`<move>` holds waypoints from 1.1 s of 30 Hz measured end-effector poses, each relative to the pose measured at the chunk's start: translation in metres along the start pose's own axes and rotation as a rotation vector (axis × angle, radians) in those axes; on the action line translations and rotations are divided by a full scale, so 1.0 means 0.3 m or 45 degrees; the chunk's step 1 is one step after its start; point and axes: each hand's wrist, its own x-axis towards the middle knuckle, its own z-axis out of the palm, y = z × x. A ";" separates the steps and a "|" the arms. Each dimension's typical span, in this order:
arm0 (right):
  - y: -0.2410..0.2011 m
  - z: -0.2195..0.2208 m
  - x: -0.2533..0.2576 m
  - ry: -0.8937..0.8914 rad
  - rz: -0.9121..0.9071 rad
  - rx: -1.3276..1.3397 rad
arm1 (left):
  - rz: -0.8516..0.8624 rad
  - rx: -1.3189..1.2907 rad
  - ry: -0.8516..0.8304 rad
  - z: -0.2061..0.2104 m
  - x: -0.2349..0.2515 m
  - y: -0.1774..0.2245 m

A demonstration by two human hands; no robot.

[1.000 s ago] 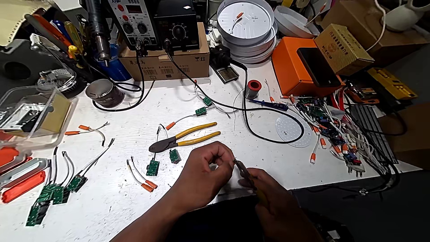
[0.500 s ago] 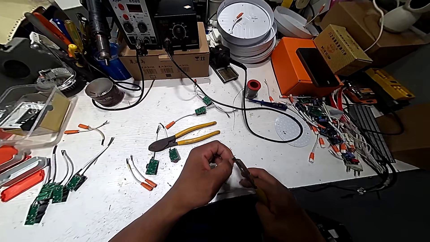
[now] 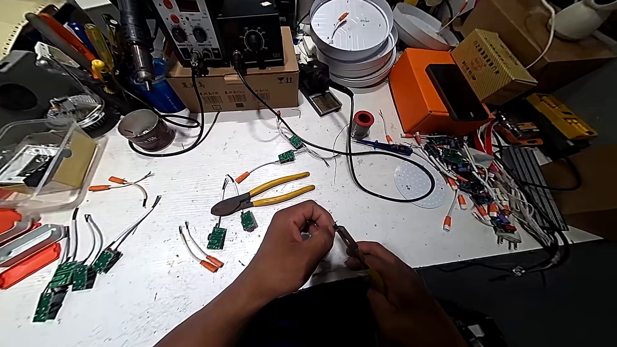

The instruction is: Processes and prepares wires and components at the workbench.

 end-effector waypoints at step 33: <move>-0.005 0.002 -0.002 0.034 0.012 0.098 | -0.001 -0.123 -0.011 0.001 -0.001 -0.007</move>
